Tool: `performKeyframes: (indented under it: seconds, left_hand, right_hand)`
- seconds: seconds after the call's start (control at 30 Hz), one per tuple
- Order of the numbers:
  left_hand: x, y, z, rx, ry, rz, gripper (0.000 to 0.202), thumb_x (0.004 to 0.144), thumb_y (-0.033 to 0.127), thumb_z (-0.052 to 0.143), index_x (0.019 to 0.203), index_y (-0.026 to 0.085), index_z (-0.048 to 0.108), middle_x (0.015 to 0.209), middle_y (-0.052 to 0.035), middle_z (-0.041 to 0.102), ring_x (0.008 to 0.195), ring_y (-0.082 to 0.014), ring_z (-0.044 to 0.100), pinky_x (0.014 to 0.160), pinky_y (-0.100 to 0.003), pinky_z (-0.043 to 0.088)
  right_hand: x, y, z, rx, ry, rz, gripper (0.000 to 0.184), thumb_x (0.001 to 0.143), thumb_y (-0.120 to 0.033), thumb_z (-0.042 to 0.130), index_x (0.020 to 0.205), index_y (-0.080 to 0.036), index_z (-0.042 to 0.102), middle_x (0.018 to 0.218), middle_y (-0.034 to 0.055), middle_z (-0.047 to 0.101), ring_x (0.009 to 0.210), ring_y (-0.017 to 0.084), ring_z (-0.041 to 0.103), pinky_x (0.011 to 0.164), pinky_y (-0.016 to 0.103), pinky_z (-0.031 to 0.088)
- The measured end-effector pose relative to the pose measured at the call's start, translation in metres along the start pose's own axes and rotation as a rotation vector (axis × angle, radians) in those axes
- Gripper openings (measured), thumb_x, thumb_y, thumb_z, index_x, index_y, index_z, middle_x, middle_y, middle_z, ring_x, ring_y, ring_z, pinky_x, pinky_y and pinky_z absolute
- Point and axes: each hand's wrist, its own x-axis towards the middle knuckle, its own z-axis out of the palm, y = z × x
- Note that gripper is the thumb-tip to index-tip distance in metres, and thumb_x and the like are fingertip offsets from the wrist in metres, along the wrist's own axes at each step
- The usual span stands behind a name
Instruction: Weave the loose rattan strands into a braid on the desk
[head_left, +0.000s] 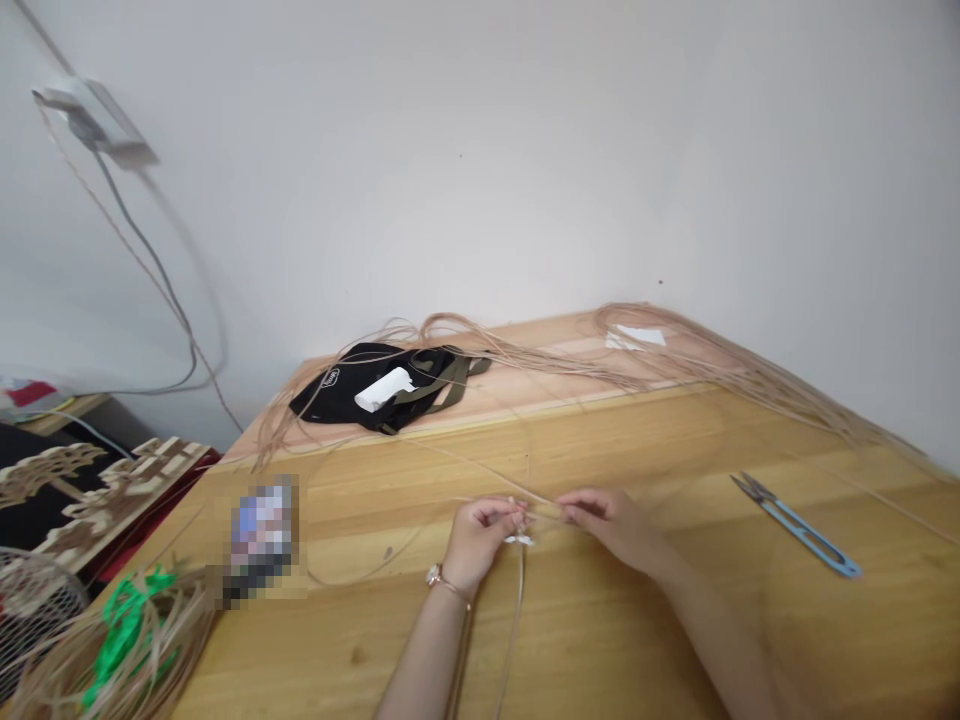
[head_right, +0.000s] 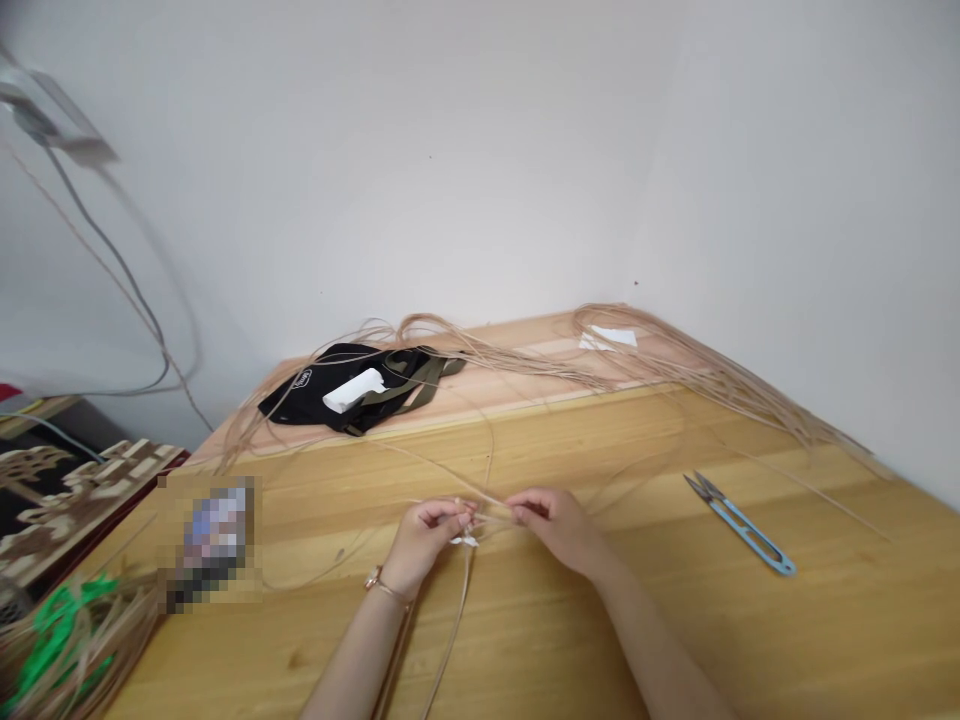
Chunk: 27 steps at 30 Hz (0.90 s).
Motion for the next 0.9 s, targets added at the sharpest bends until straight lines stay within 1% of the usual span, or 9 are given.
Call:
performKeyframes:
  seconds: [0.13,0.2,0.27,0.4,0.5,0.6,0.67,0.8,0.9]
  left_hand:
    - [-0.002,0.004,0.000,0.041,-0.042,0.042,0.016,0.057,0.027,0.070,0.062,0.012,0.069,0.078,-0.0104,0.067,0.076,-0.0194,0.060,0.066,-0.026,0.048]
    - [-0.002,0.005,0.000,0.054,-0.068,0.057,0.014,0.059,0.026,0.069,0.064,0.012,0.069,0.080,-0.0107,0.067,0.076,-0.0189,0.060,0.066,-0.026,0.048]
    - [-0.004,0.005,0.001,0.041,-0.083,0.061,0.013,0.060,0.024,0.069,0.064,0.013,0.069,0.081,-0.0108,0.066,0.077,-0.0190,0.060,0.067,-0.027,0.048]
    - [-0.006,0.006,0.003,0.031,-0.090,0.090,0.011,0.058,0.021,0.070,0.065,0.013,0.068,0.083,-0.0107,0.066,0.082,-0.0200,0.060,0.072,-0.029,0.048]
    - [-0.006,0.007,0.004,0.050,-0.107,0.079,0.011,0.059,0.020,0.069,0.067,0.013,0.069,0.087,-0.0114,0.066,0.083,-0.0200,0.060,0.073,-0.030,0.048]
    - [-0.006,0.007,0.003,0.048,-0.134,0.082,0.010,0.061,0.020,0.068,0.068,0.013,0.069,0.088,-0.0117,0.066,0.086,-0.0207,0.060,0.075,-0.030,0.048]
    - [-0.006,0.007,0.003,0.030,-0.146,0.086,0.010,0.062,0.020,0.068,0.068,0.013,0.069,0.088,-0.0117,0.066,0.088,-0.0212,0.059,0.076,-0.030,0.047]
    - [-0.007,0.003,0.006,0.017,-0.160,0.014,0.012,0.059,0.022,0.070,0.067,0.012,0.069,0.087,-0.0113,0.066,0.077,-0.0198,0.062,0.069,-0.029,0.049]
    - [-0.009,-0.001,0.009,0.024,-0.237,-0.060,0.013,0.057,0.023,0.071,0.065,0.012,0.069,0.085,-0.0115,0.066,0.070,-0.0180,0.062,0.063,-0.028,0.050]
  right_hand:
    - [-0.001,0.009,-0.012,0.274,-0.079,0.139,0.039,0.069,-0.040,0.056,0.095,-0.012,0.059,0.088,0.0070,0.063,0.080,0.015,0.058,0.076,0.028,0.043]
    - [-0.002,0.007,-0.014,0.313,-0.103,0.198,0.042,0.066,-0.041,0.060,0.097,-0.012,0.059,0.089,0.0071,0.063,0.080,0.015,0.057,0.076,0.027,0.042]
    - [-0.003,0.001,-0.014,0.252,-0.131,0.204,0.039,0.066,-0.041,0.060,0.093,-0.013,0.061,0.088,0.0064,0.063,0.080,0.016,0.057,0.074,0.026,0.041]
    - [-0.003,-0.008,-0.007,0.096,-0.193,0.100,0.032,0.071,-0.042,0.053,0.079,-0.014,0.065,0.080,0.0038,0.064,0.073,0.015,0.055,0.067,0.024,0.039]
    - [0.000,-0.006,-0.002,0.107,-0.142,0.101,0.031,0.070,-0.040,0.055,0.078,-0.013,0.065,0.076,0.0036,0.064,0.068,0.013,0.054,0.062,0.022,0.039]
    - [0.003,-0.003,0.001,0.130,-0.072,0.126,0.029,0.068,-0.037,0.056,0.078,-0.011,0.063,0.077,0.0045,0.063,0.067,0.012,0.054,0.061,0.021,0.039]
    - [0.005,-0.002,0.001,0.122,-0.057,0.129,0.028,0.068,-0.036,0.055,0.077,-0.011,0.063,0.076,0.0047,0.063,0.066,0.012,0.054,0.060,0.021,0.039]
    - [0.008,-0.005,0.000,0.082,-0.044,0.115,0.025,0.067,-0.031,0.055,0.077,-0.011,0.064,0.073,0.0043,0.063,0.065,0.012,0.054,0.060,0.021,0.039]
    - [0.010,-0.008,-0.002,0.036,-0.032,0.088,0.022,0.066,-0.028,0.055,0.077,-0.012,0.065,0.073,0.0043,0.064,0.067,0.013,0.055,0.062,0.022,0.040]
